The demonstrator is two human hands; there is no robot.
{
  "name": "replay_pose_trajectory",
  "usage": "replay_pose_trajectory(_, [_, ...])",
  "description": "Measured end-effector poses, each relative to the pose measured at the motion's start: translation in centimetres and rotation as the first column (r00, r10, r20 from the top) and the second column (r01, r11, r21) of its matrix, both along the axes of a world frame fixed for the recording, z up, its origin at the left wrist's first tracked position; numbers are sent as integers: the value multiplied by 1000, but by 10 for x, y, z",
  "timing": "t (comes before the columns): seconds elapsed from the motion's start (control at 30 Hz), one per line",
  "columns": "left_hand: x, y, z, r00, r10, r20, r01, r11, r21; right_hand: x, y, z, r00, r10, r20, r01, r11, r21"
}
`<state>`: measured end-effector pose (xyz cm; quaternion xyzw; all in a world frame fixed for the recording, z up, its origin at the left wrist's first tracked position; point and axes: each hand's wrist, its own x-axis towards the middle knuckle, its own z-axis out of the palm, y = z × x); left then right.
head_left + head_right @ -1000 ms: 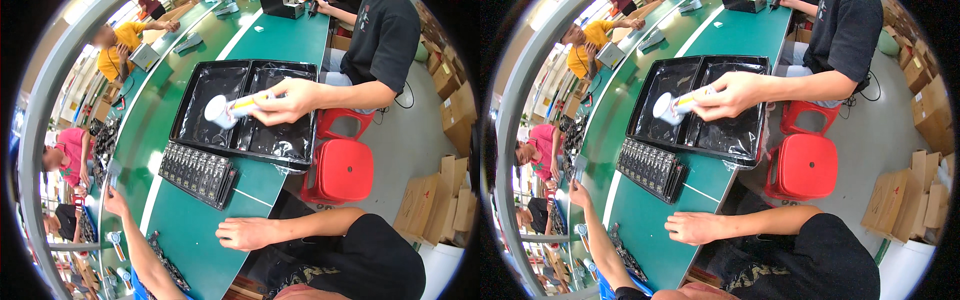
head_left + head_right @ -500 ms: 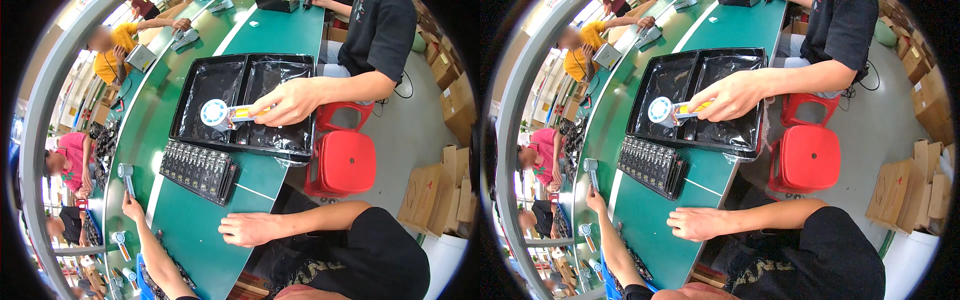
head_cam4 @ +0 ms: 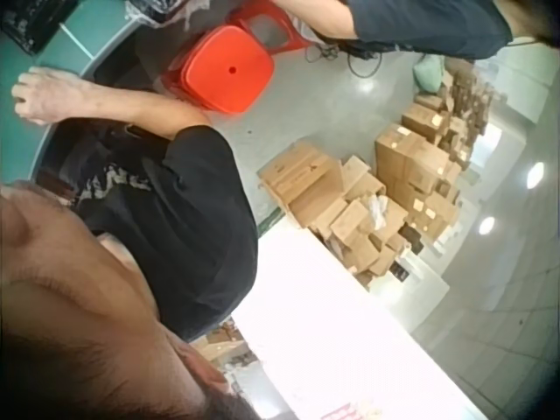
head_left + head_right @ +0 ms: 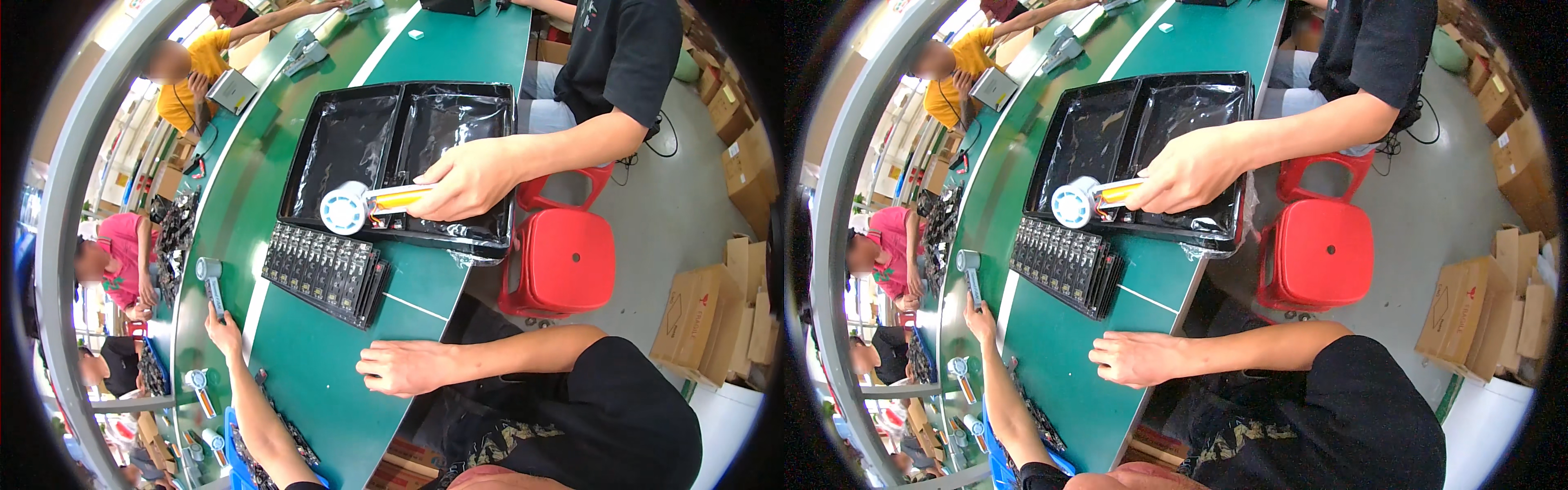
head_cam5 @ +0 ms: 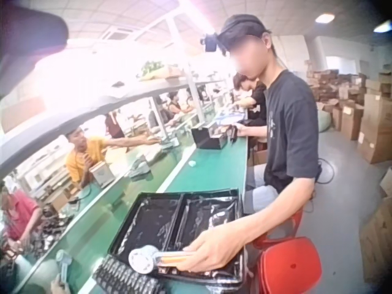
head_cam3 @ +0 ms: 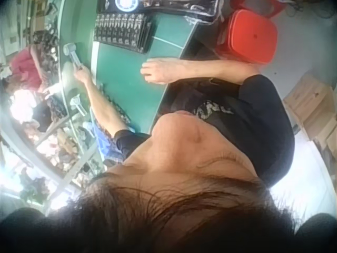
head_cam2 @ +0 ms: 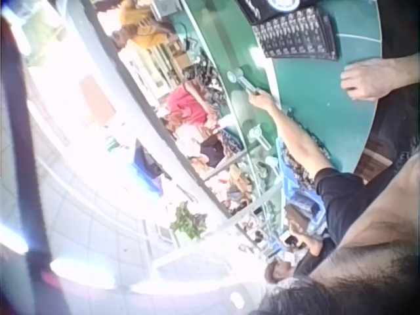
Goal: The person applies adhesive tape to small electronic circuit boards at a workstation. They pick up a board, apply a strip of tape, and use pliers to trim the excess. The process is repeated for multiple boards, which are then placed into a black tray.
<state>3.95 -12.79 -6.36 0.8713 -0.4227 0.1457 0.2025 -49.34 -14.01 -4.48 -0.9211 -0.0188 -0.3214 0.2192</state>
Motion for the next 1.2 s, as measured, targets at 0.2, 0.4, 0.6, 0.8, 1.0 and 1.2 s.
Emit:
replay_pose_trajectory(0.2, [-12,-7,12,999,38,6,-39,992,121,-1,0,-1,1000,-8,-13,8,1000,0])
replay_pose_trajectory(0.4, [-26,-18,25,996,57,68,-62,995,78,0,0,-1,1000,-11,-4,11,1000,10])
replay_pose_trajectory(0.6, [-81,-56,50,961,-67,268,131,965,-227,0,-1,-2,1000,18,4,-18,999,49])
replay_pose_trajectory(0.8, [-241,-94,116,814,-556,168,579,752,-315,0,0,-7,1000,-1,13,0,999,35])
replay_pose_trajectory(1.0, [-348,-99,139,469,-876,-111,875,478,-78,2,0,-6,1000,4,7,-4,999,51])
replay_pose_trajectory(1.2, [-374,-109,122,481,-876,-29,874,481,-66,2,0,-5,1000,-3,-4,3,1000,15])
